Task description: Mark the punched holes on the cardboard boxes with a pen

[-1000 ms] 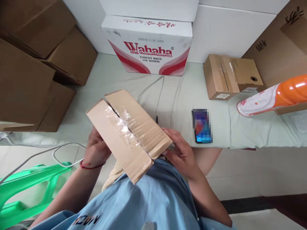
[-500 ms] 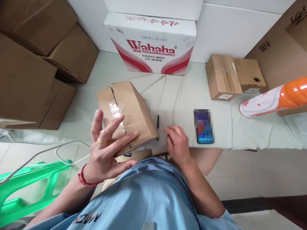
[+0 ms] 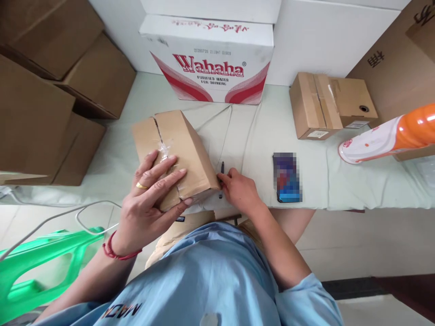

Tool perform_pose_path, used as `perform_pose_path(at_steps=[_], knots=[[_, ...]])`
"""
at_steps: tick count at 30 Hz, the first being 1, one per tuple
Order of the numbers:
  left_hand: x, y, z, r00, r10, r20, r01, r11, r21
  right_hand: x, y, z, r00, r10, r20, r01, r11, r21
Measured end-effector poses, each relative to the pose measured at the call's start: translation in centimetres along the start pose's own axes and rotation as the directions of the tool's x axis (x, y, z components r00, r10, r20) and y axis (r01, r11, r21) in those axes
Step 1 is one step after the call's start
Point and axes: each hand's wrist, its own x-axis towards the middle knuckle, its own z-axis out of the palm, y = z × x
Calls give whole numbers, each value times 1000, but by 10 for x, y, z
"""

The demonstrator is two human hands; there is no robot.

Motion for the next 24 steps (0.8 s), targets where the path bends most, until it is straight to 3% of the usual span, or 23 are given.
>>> perform_pose_path(at_steps=[6, 13, 16, 19, 21, 24], knots=[[15, 3, 2, 994, -106, 32, 108, 991, -82, -13, 3, -8, 985, 156, 70, -148, 983, -109], [20, 1, 11, 999, -26, 45, 26, 1000, 1, -35, 7, -12, 965, 202, 167, -174, 970, -167], [21, 5, 17, 996, -79, 35, 78, 996, 34, -52, 13, -11, 982, 173, 72, -166, 981, -102], [29, 10, 21, 991, -132, 34, 128, 987, 97, -70, 27, -13, 970, 169, -172, -134, 971, 196], [38, 12, 19, 988, -120, 100, 112, 990, 84, -76, 36, -13, 908, 235, -347, -44, 877, 478], [58, 14, 11, 958, -82, 274, 81, 997, 13, -70, 42, -10, 800, 395, -452, 203, 532, 822]])
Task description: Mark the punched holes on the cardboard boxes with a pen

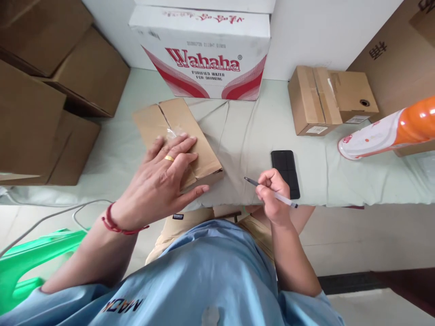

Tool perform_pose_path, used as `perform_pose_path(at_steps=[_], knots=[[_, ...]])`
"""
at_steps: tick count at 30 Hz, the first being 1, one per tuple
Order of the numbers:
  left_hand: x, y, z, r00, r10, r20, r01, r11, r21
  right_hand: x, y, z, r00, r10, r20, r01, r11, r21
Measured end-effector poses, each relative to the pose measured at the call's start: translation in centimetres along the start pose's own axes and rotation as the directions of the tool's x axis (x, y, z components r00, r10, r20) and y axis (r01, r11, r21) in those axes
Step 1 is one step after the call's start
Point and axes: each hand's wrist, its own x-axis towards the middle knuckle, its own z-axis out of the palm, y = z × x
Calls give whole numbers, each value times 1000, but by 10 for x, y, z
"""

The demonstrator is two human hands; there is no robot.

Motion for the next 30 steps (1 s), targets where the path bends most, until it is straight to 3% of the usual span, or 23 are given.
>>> perform_pose_path(at_steps=[3, 6, 11, 18, 21, 24, 27, 30], knots=[[16, 3, -10, 993, -11, 119, 10, 1000, 14, 11, 8, 21, 997, 70, -14, -58, 902, 427], [27, 3, -6, 992, -19, 127, 17, 1000, 20, 21, 17, 48, 995, 92, 25, -90, 807, 583], [29, -4, 12, 994, -35, 103, 25, 995, 96, 24, 29, 70, 995, 98, 21, -88, 762, 642], [30, -8, 11, 985, 7, 172, -53, 963, 264, 22, 26, 73, 992, -125, -36, 125, 839, 529], [20, -7, 12, 998, -25, 65, 1, 939, 344, 22, 32, 73, 982, -115, -149, 171, 875, 453], [-4, -11, 18, 975, 18, -224, 66, 929, 364, 27, 42, 71, 970, -126, -210, 192, 923, 333], [-31, -21, 29, 910, -12, -414, 150, 941, 302, 38, 50, 71, 968, -239, -78, 248, 957, 153], [-47, -34, 38, 917, -25, -398, 126, 965, 229, 51, 53, 74, 932, -339, 130, 333, 941, 65]])
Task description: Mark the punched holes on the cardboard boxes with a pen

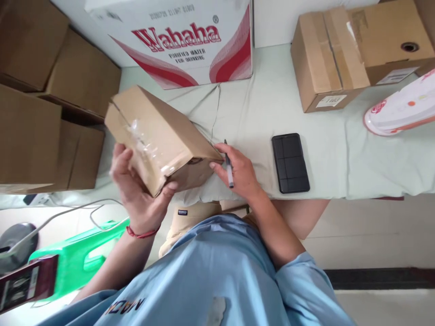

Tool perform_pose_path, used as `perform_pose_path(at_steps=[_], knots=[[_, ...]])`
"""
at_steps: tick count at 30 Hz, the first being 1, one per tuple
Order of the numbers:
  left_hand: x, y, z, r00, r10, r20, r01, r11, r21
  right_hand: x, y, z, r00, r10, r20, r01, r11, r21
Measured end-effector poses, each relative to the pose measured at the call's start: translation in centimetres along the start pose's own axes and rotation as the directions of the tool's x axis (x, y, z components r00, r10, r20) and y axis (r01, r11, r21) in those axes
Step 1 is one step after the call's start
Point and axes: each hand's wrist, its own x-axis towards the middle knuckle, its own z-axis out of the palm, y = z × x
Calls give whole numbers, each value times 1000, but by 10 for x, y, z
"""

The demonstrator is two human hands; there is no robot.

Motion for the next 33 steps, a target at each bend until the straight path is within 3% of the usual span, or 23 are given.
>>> perform_pose_path(at_steps=[3, 6, 10, 14, 17, 23, 27, 33], knots=[[1, -6, 5, 996, 93, 15, -93, 994, -53, 8, 1, 2, 998, -31, 59, 33, 999, -38], [16, 2, 8, 985, 169, -29, -170, 985, -35, 8, -4, 1, 995, -96, -32, 94, 994, -63], [48, 29, 13, 964, 249, -93, -255, 965, -56, 3, -25, -7, 959, -217, -182, 191, 970, -149], [88, 57, 18, 945, 289, -155, -315, 931, -182, 8, -49, -23, 905, -254, -342, 161, 947, -279], [118, 69, 23, 959, 264, -105, -282, 927, -246, 25, -56, -35, 886, -207, -415, 77, 948, -308], [169, 70, 41, 918, 394, 45, -364, 882, -299, 61, -40, -43, 871, -71, -487, 17, 993, -114], [188, 62, 45, 961, 276, 26, -260, 931, -257, 66, -40, -40, 879, -12, -478, 44, 998, 55], [196, 54, 53, 976, 214, -44, -215, 901, -377, 83, -67, -37, 823, -77, -563, 207, 963, 171]])
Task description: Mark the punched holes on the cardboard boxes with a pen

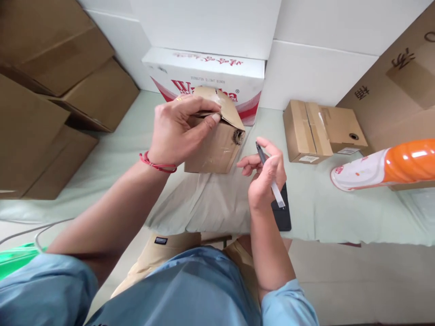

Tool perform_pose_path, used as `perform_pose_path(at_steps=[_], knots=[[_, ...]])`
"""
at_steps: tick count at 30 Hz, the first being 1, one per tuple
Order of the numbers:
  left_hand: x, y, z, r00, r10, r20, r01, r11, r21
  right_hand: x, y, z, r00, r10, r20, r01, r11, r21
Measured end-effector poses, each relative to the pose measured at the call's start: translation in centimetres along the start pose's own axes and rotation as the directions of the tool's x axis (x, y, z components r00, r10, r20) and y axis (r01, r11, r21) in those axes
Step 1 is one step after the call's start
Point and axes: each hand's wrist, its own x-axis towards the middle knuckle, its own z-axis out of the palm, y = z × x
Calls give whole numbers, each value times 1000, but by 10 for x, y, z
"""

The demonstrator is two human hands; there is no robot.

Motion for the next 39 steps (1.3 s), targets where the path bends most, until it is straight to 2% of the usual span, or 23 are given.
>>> perform_pose_path(at_steps=[3, 6, 10, 13, 17, 20, 22, 26, 29, 34, 39], knots=[[3, -6, 2, 998, -54, -29, 50, 992, -117, 13, -4, 13, 996, -86, -24, 86, 996, 9], [8, -11, -1, 989, -145, -32, 132, 958, -254, 20, -3, 23, 983, -181, -18, 179, 981, -68], [12, -16, -11, 976, -218, 19, 210, 907, -366, 16, 1, 32, 986, -164, 20, 165, 984, -68], [13, -20, -18, 963, -268, 9, 247, 872, -423, 12, 7, 39, 979, -204, -3, 203, 978, -41], [14, -27, -24, 941, -337, 3, 292, 810, -509, 11, 11, 52, 957, -288, -20, 279, 942, -188], [16, -29, -28, 937, -347, 23, 309, 798, -518, 11, 9, 64, 921, -389, -20, 373, 895, -245], [17, -29, -31, 938, -345, 41, 316, 794, -519, 11, 7, 71, 910, -414, -14, 398, 884, -247], [16, -31, -34, 943, -331, 36, 297, 787, -541, 11, 9, 82, 913, -398, -91, 334, 856, -394], [14, -36, -34, 945, -325, 23, 285, 791, -542, 12, 10, 88, 907, -398, -136, 318, 860, -399], [14, -37, -34, 944, -328, 30, 288, 776, -561, 14, 0, 94, 886, -460, -61, 389, 808, -442], [15, -35, -33, 941, -336, 33, 291, 759, -582, 16, -6, 95, 881, -472, -21, 389, 750, -536]])
